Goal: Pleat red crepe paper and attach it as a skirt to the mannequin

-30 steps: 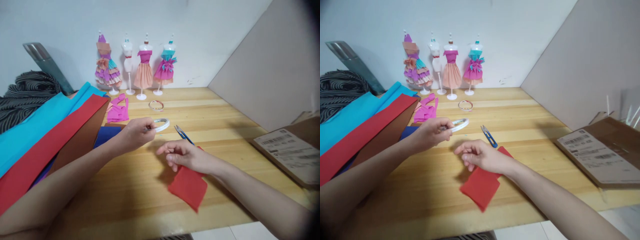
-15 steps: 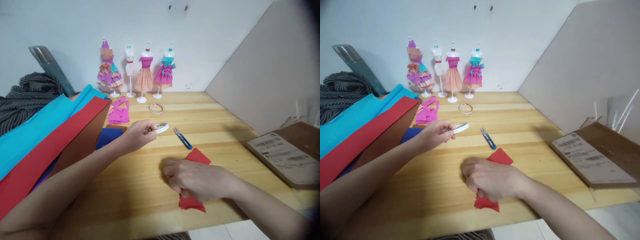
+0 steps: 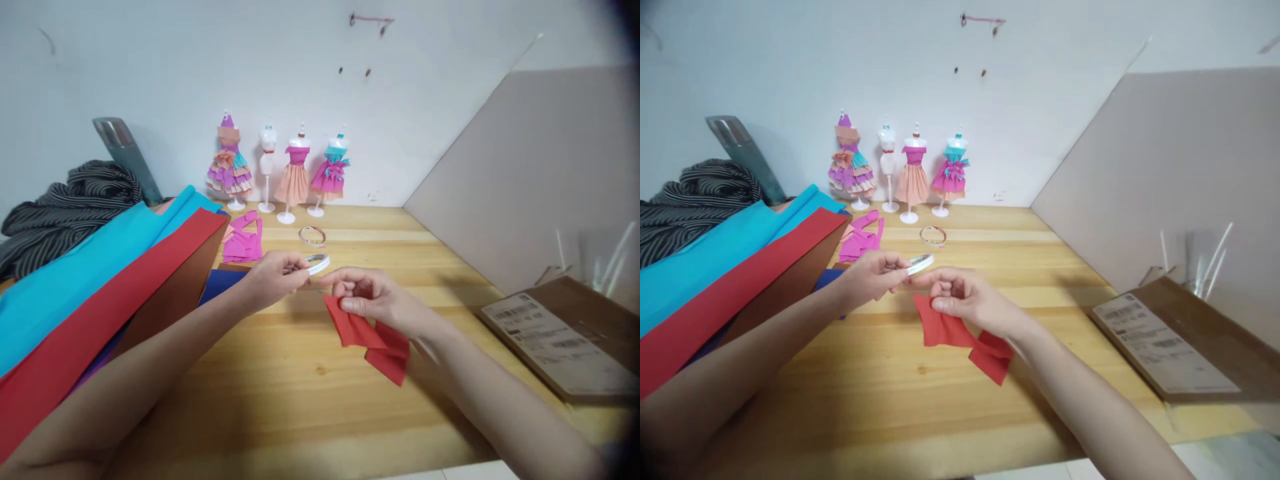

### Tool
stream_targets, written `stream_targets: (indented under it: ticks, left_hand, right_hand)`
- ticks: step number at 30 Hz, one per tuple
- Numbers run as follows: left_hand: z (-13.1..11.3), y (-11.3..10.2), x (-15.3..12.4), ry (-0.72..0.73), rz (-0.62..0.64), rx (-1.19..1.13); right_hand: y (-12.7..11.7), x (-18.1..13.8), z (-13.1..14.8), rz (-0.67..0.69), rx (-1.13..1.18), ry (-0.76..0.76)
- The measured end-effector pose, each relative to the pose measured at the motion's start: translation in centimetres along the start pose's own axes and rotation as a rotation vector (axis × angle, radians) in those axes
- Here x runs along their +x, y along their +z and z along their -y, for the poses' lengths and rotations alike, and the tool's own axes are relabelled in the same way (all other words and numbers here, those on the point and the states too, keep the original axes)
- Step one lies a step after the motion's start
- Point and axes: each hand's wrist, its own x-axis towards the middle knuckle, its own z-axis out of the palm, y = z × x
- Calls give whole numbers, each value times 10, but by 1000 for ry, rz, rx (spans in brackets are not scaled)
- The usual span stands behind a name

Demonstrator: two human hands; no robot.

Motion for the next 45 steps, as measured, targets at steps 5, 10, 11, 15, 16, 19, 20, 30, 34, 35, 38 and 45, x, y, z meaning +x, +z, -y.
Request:
stream_targets:
  ticks: [5, 10, 11, 15, 16, 19, 20, 30, 34, 35, 38, 45]
  left_hand:
    - [-7, -9, -4, -14, -5, -8]
    - [-11, -16, -8, 17, -22, -1]
    - [-12, -17, -9, 25, -25, 5]
    - [-22, -20, -15, 69, -22, 60]
    - [-24, -21, -16, 82, -20, 75]
    - [-25, -22, -17, 97, -17, 90]
    - [-24, -23, -17, 91, -15, 81]
    - [-12, -22, -14, 87, 12, 40]
    - [-8, -21, -13, 95, 11, 52]
    - [-7, -21, -13, 95, 11, 55]
    - [-2, -20, -12, 91, 16, 66]
    - [-4, -21, -12, 122, 28, 134]
  right_hand:
    - [6, 12, 25, -30, -75, -21]
    - [10, 24, 36, -66, -75, -127]
    - [12, 26, 37, -85, -103, -149]
    - [18, 32, 35, -202, -365, -259]
    - [20, 32, 34, -227, -442, -289]
    - [21, 30, 32, -280, -592, -351]
    - [21, 29, 32, -296, -611, -359]
    - [24, 30, 29, -427, -634, -393]
    - [25, 34, 27, -371, -647, -416]
    - [25, 35, 27, -366, -653, -425]
    - [25, 37, 25, -357, -672, -439]
    - [25, 37, 22, -355, -738, -453]
